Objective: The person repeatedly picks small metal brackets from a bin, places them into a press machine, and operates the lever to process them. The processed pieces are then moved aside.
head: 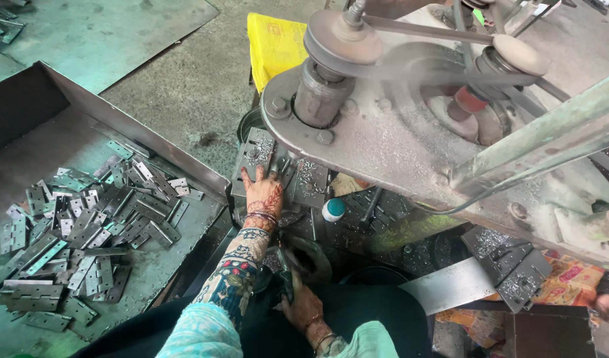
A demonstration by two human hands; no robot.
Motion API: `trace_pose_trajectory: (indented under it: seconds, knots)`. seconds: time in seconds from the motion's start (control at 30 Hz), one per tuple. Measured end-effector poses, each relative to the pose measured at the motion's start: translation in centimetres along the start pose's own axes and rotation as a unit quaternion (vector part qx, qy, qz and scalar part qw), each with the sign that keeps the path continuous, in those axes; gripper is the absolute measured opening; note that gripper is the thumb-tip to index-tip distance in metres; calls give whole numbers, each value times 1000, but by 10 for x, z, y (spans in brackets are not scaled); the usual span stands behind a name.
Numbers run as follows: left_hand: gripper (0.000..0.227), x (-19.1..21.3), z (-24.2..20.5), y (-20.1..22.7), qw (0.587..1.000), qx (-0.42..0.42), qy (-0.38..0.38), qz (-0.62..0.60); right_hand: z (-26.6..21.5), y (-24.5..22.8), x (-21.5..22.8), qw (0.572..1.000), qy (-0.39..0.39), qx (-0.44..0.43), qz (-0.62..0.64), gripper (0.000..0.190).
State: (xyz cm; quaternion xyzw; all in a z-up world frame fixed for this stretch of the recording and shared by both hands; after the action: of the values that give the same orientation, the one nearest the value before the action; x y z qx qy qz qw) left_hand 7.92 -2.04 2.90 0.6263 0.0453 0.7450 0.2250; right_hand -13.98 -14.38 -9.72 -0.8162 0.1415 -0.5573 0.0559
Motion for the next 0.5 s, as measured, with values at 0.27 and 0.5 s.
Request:
trace_pose_trajectory:
  seconds: [0.27, 0.5]
  knots:
    - [30, -11, 17, -10, 999, -1, -39, -1, 8, -4, 32, 998, -51, 11, 31, 91]
    - [36, -25, 36, -6, 999, 2, -32, 10, 8, -20, 60, 999, -11, 36, 4, 76]
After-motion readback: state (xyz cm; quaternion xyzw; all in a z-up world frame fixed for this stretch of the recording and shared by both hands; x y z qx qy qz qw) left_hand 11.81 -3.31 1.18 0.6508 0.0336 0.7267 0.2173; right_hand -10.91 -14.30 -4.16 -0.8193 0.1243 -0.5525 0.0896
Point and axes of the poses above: each hand's wrist, its own z-axis towards the middle knuckle, its own x-axis out of the back of the hand, y = z × x, the point moved 7 cm from there along z, towards the middle knuckle, and after that the axes turned 6 degrees about -z, right-handed, at the moved point
